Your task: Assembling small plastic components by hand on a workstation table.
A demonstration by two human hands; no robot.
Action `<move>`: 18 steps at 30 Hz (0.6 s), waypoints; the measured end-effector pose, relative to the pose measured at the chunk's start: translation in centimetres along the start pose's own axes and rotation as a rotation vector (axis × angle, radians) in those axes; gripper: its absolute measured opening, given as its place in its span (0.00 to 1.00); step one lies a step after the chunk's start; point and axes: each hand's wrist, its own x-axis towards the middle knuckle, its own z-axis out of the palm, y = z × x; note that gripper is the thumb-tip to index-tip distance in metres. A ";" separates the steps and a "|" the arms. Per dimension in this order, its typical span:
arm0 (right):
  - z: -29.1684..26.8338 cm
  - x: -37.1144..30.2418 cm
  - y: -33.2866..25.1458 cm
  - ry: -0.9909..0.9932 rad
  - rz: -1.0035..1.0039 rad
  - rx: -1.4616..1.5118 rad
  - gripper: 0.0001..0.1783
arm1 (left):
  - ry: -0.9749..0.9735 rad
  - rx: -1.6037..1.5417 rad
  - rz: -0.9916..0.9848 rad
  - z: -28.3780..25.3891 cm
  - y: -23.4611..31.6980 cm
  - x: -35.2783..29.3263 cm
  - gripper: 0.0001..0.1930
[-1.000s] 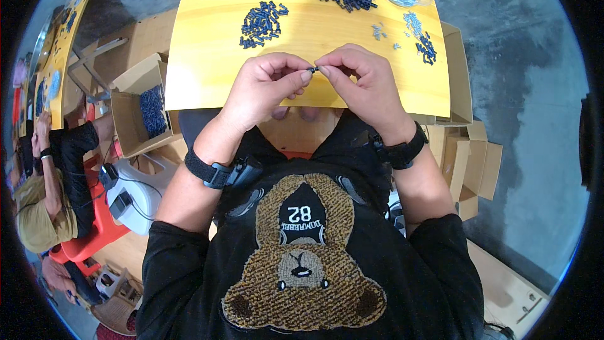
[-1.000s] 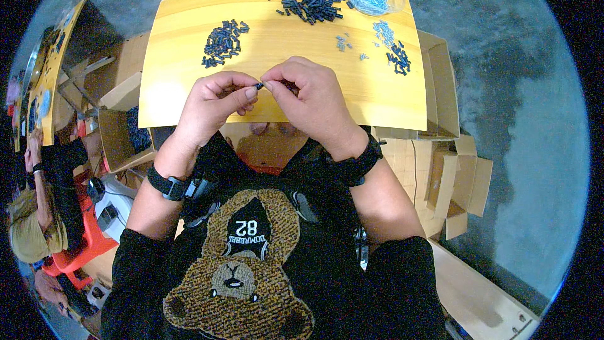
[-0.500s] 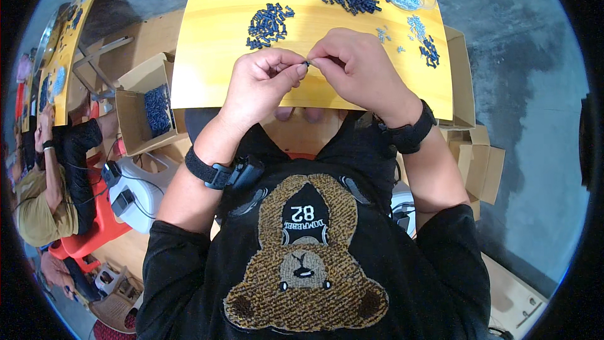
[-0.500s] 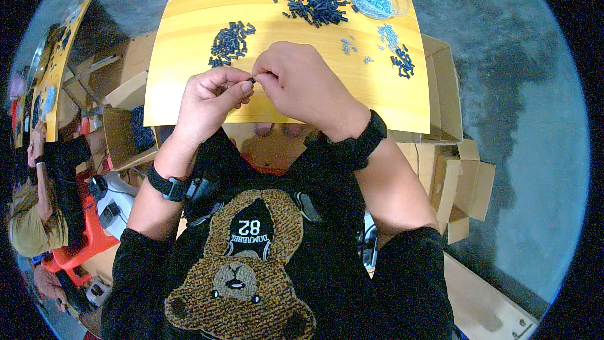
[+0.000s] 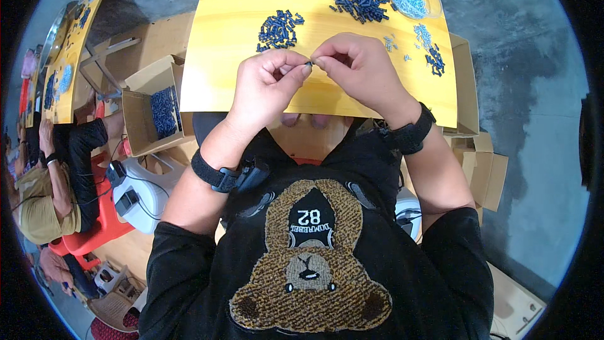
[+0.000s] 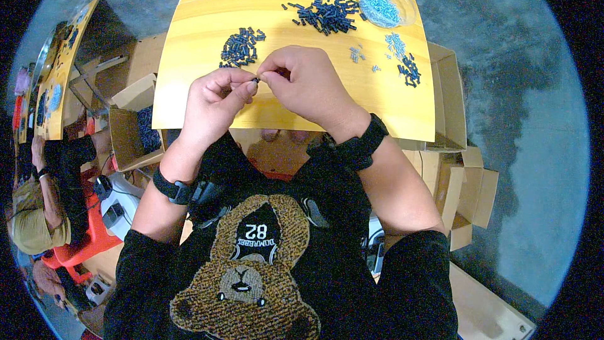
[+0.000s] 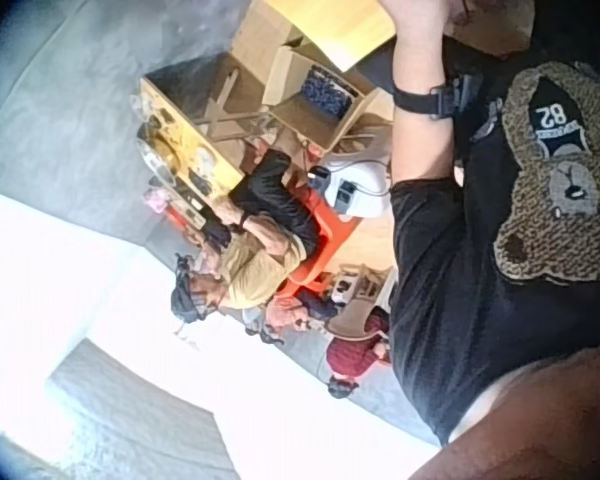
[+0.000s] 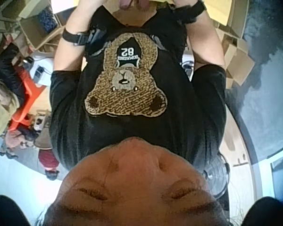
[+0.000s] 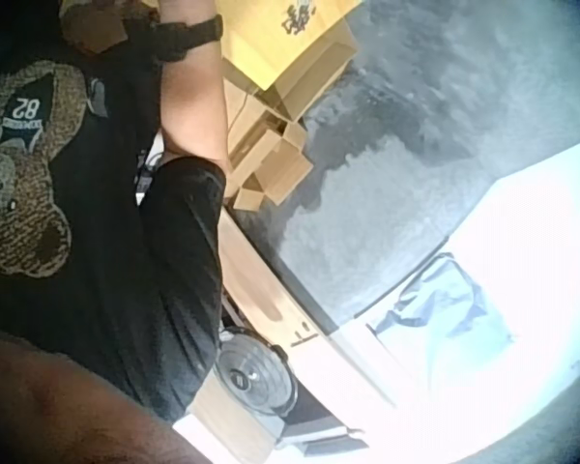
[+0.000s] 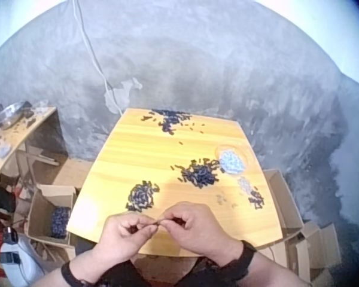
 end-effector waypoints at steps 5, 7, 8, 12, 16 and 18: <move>0.3 -0.1 0.8 0.056 0.094 0.253 0.06 | -0.030 -0.103 0.024 0.2 0.0 0.3 0.05; 0.3 -0.2 0.6 0.070 0.128 0.353 0.06 | -0.033 -0.124 0.035 0.2 -0.1 0.4 0.05; 0.1 -0.3 0.4 0.071 0.170 0.428 0.06 | -0.035 -0.135 0.024 0.2 -0.3 0.4 0.06; -0.2 -0.5 0.1 0.036 0.228 0.553 0.06 | -0.040 -0.231 0.018 0.3 -0.6 0.4 0.06; 0.1 -0.5 0.6 0.056 0.198 0.462 0.07 | -0.040 -0.251 -0.012 0.5 -0.8 0.4 0.07; 0.1 -0.4 0.9 0.034 0.139 0.374 0.07 | -0.011 -0.235 -0.014 0.6 -0.7 0.2 0.06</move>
